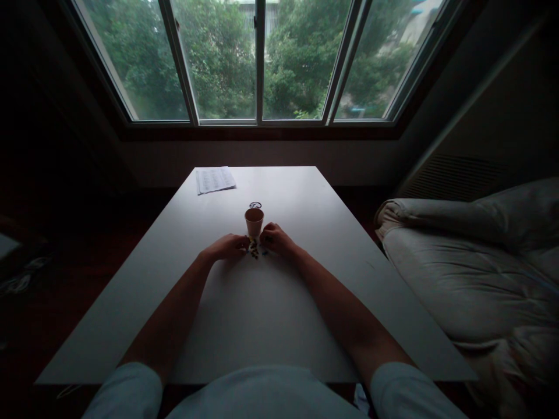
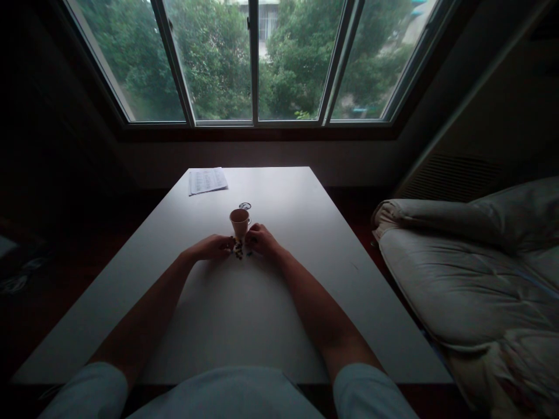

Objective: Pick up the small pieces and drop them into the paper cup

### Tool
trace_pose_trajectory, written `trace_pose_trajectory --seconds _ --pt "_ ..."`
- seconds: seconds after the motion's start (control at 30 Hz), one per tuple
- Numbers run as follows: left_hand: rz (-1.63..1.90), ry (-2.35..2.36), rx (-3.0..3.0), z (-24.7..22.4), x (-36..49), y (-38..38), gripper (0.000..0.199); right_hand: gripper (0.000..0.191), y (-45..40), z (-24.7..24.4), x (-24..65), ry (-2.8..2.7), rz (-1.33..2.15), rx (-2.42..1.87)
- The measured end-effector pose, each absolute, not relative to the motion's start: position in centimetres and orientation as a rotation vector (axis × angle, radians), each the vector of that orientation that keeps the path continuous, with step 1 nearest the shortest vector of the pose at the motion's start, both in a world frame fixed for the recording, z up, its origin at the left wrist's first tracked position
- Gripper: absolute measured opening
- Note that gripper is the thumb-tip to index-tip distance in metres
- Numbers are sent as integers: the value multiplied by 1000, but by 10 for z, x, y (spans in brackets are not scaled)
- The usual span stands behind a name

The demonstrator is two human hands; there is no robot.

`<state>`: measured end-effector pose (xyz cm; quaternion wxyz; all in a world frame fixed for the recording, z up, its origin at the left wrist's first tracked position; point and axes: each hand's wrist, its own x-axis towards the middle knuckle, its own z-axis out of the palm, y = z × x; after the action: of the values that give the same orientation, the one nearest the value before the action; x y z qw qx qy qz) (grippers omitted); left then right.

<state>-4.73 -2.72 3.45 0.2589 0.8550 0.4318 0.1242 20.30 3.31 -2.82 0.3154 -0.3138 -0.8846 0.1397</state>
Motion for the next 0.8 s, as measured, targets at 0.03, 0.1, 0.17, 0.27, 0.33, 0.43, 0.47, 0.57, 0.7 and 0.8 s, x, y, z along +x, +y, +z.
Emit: trace_pose_trajectory --seconds 0.03,0.1,0.17,0.27,0.33,0.43,0.47,0.57,0.7,0.8 --pt "336 1177 2320 35 -47 -28 25 14 33 -28 203 -2345 371 -829" --pt "333 1187 2325 37 -46 -29 26 16 31 -26 202 -2371 383 -846" --pt "323 1197 2329 38 -46 -29 25 17 30 -24 202 -2379 395 -867" --pt "306 1207 2332 39 -45 -30 24 16 29 -23 201 -2381 419 -876" --pt "302 1208 2338 38 -44 -30 23 14 29 -23 200 -2386 433 -861" --pt "296 1216 2340 37 -43 -29 21 10 32 -24 198 -2375 502 -814" --pt "292 1218 2340 37 -43 -29 21 10 33 -24 198 -2353 560 -800" --pt "281 1207 2348 36 -42 -29 22 17 37 -27 199 -2184 816 -800" --pt "281 1206 2386 34 -41 -30 19 25 44 -35 202 -1894 1012 -891" --pt "276 1193 2420 32 -40 -29 15 23 47 -41 200 -1829 1001 -935"
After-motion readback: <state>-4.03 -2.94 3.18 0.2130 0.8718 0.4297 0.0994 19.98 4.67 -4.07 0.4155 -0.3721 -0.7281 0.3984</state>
